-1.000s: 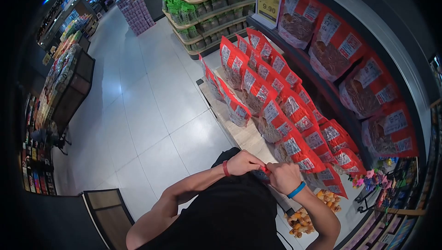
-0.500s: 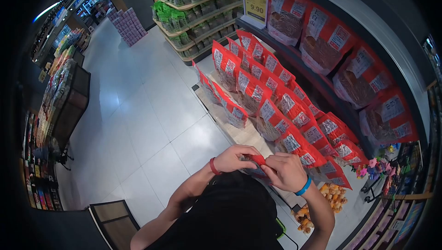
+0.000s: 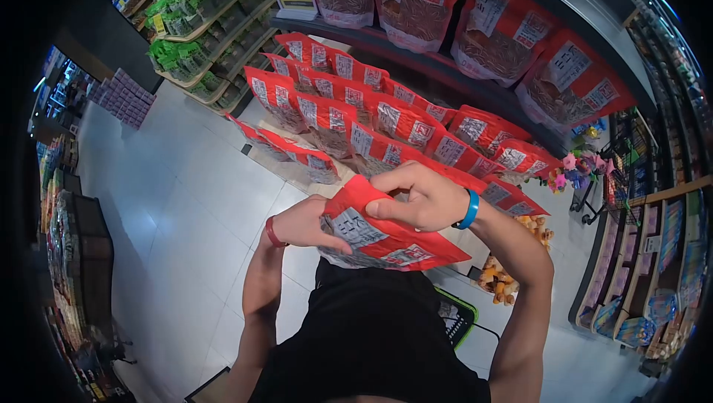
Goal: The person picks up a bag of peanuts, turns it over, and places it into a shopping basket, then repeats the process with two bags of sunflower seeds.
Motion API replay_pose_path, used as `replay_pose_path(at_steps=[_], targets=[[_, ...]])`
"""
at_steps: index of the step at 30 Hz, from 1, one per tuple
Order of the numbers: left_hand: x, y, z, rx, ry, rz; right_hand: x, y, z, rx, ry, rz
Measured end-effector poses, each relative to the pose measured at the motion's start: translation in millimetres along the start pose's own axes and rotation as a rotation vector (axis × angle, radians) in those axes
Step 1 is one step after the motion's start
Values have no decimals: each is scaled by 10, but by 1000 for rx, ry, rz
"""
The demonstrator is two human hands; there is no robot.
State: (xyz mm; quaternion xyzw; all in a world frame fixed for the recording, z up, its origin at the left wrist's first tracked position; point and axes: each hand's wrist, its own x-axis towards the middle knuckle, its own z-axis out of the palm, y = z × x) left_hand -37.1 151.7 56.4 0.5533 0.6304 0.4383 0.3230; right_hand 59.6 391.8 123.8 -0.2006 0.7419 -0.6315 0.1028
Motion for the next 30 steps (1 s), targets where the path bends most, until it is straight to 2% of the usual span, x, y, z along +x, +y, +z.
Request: replay_pose_path(at_steps=[2,4,5,8,12,15,18,20,26,28,29,30], targets=[[54,6,4,-88,4,-80,35,-102,-37,44,24,55],[7,-30,95,-57,56,-63,35,-45,-193,-8,-20,294],[-21,-40,144,-32,109,-58,13,63,-267,34,-76,328],[23,-16,155,-105,87,-62,24,168,-296,156,-149,379],[84,-28,173,-187,97,-110,56,138,-345,98,-178,510],[115,-56,171,-177,47,-118,40,236,-359,29,-239,482],[171,-162,193,-138,85,-137,62,294,-328,-67,-139,382],[197,-207,152,-173,44,-118,78,276,-333,-22,-142,434],[257,-248,129,-202,36,-102,84,174,-326,-144,-78,432],[281,-258,100,-242,43,-93,103,-14,-341,-16,8,643],[295,-271,78,-281,60,-89,83,12,-364,-18,16,642],[299,-306,55,-278,54,-84,56,50,-391,-80,54,488]])
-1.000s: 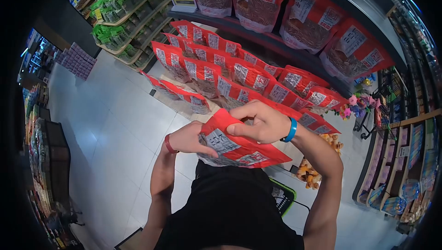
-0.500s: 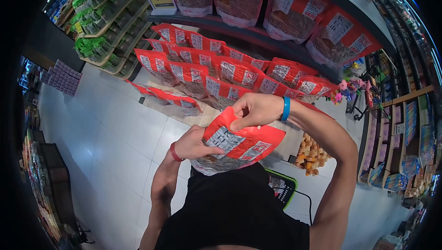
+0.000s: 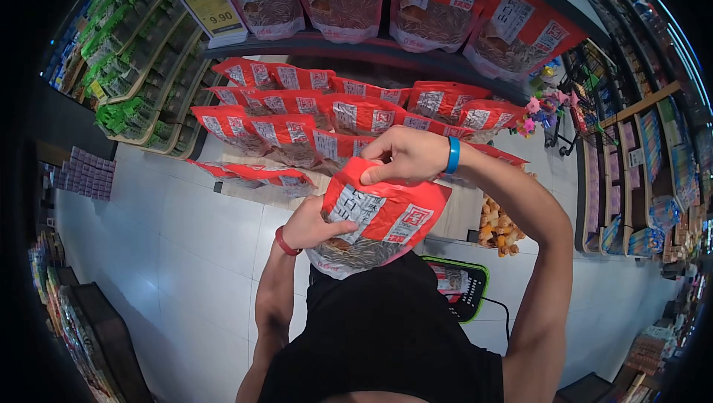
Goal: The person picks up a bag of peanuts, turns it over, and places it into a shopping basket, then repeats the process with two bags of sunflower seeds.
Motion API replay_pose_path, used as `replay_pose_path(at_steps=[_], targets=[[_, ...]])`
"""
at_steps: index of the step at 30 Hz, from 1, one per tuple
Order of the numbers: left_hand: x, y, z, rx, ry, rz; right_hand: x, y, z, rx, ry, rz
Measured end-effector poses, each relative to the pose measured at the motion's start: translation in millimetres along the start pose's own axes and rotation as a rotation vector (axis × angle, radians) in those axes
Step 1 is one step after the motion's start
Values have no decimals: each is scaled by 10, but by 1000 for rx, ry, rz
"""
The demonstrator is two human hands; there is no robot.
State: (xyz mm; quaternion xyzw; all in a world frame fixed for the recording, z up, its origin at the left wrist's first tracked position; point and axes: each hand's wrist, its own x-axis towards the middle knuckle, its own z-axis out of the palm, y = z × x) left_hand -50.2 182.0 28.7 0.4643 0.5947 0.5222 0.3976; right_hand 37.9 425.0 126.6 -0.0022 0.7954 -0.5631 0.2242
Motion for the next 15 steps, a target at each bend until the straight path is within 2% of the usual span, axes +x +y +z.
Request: replay_pose_path(at_steps=[1,2,4,8,12,14,15], targets=[[-6,-43,-28,-11,4,-26,-2,30,-14,-44,55,-152],[-14,-64,-39,-26,8,-54,-11,43,-30,-41,59,-148],[5,-50,-58,-51,-9,-64,-36,-26,-50,-196,147,-280],[36,-78,-61,-93,-22,-25,-32,-27,-10,-171,162,-209],[65,1,-58,-24,-60,-22,-9,-128,62,-99,187,-225],[68,9,-40,-7,-60,-36,18,-83,36,-55,91,-34],[68,22,-37,-7,-69,-37,42,-39,28,-50,98,-31]])
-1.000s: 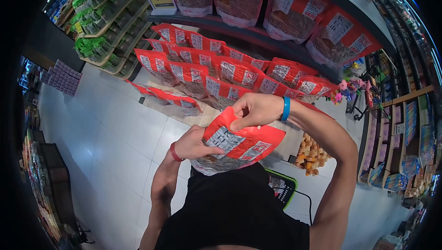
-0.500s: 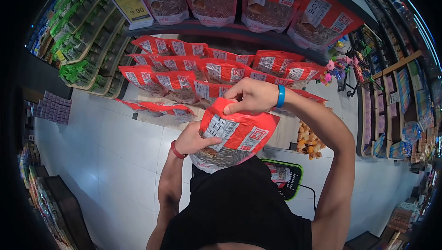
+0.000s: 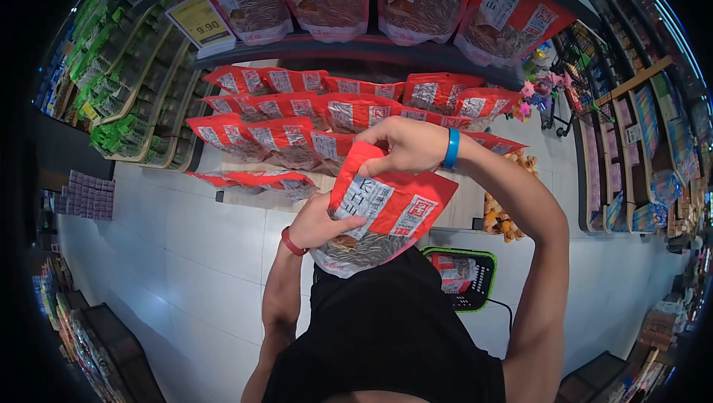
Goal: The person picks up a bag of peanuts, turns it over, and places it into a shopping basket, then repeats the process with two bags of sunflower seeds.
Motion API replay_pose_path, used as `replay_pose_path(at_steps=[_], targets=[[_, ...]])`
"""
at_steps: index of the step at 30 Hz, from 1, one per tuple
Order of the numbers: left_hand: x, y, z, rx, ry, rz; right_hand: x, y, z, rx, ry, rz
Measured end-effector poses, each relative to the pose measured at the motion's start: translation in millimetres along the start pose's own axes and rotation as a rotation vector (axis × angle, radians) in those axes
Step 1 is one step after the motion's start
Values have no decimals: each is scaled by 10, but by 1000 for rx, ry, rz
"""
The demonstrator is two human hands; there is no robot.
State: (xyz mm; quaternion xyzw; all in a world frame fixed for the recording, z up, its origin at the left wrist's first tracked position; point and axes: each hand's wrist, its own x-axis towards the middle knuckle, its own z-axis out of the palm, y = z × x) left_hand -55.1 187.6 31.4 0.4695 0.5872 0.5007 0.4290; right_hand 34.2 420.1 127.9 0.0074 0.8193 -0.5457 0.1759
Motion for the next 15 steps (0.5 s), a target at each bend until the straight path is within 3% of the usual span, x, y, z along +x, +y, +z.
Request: replay_pose_path(at_steps=[3,5,10,12,13,15], targets=[[-34,20,37,26,-21,-18,61,200,33,153,-98,-54],[-47,6,68,43,-30,-8,77,296,55,345,-214,69],[-77,-25,95,37,-32,-22,76,335,161,353,-211,20],[-98,-28,93,50,-34,-26,19,102,167,124,-167,208],[-101,-30,81,69,-45,-34,21,132,198,126,-162,207],[-110,-46,67,93,-66,-40,25,194,281,-238,25,-268]])
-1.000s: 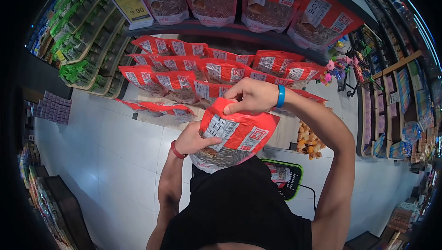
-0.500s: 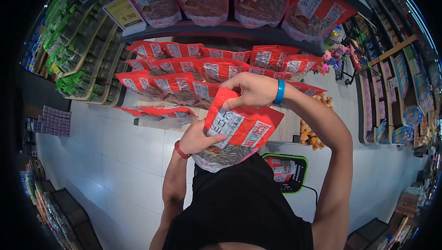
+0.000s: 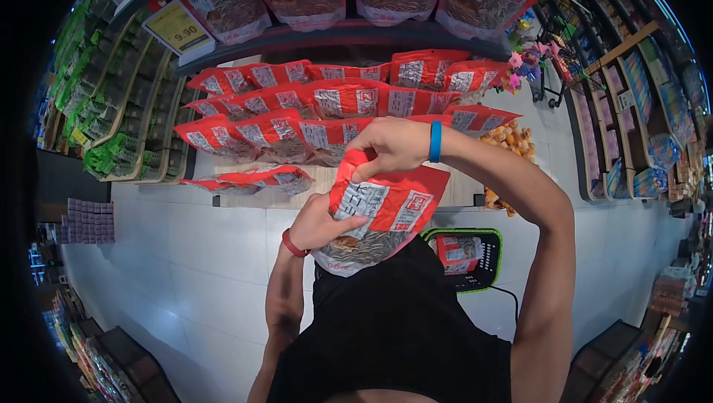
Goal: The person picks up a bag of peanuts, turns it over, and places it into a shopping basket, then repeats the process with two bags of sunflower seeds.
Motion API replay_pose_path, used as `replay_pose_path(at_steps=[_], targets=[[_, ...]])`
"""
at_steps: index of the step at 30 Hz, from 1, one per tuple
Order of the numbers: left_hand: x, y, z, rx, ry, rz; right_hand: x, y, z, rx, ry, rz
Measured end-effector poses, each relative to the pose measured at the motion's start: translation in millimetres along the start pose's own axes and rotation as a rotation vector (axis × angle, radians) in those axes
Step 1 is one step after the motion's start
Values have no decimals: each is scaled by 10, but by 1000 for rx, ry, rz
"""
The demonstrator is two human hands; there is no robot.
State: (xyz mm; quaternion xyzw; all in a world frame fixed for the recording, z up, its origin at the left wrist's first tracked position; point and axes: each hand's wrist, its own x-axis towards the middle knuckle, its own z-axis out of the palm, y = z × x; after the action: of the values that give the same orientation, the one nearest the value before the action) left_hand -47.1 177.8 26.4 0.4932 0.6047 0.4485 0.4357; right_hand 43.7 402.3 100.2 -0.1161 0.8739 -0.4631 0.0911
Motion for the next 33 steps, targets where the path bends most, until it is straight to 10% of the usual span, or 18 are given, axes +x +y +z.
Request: replay_pose_path(at_steps=[4,33], targets=[[-24,-86,-5,-80,39,-22,-52,-143,-29,-299,97,-10],[22,-129,-46,-126,63,-56,-63,-5,119,284,376,308]])
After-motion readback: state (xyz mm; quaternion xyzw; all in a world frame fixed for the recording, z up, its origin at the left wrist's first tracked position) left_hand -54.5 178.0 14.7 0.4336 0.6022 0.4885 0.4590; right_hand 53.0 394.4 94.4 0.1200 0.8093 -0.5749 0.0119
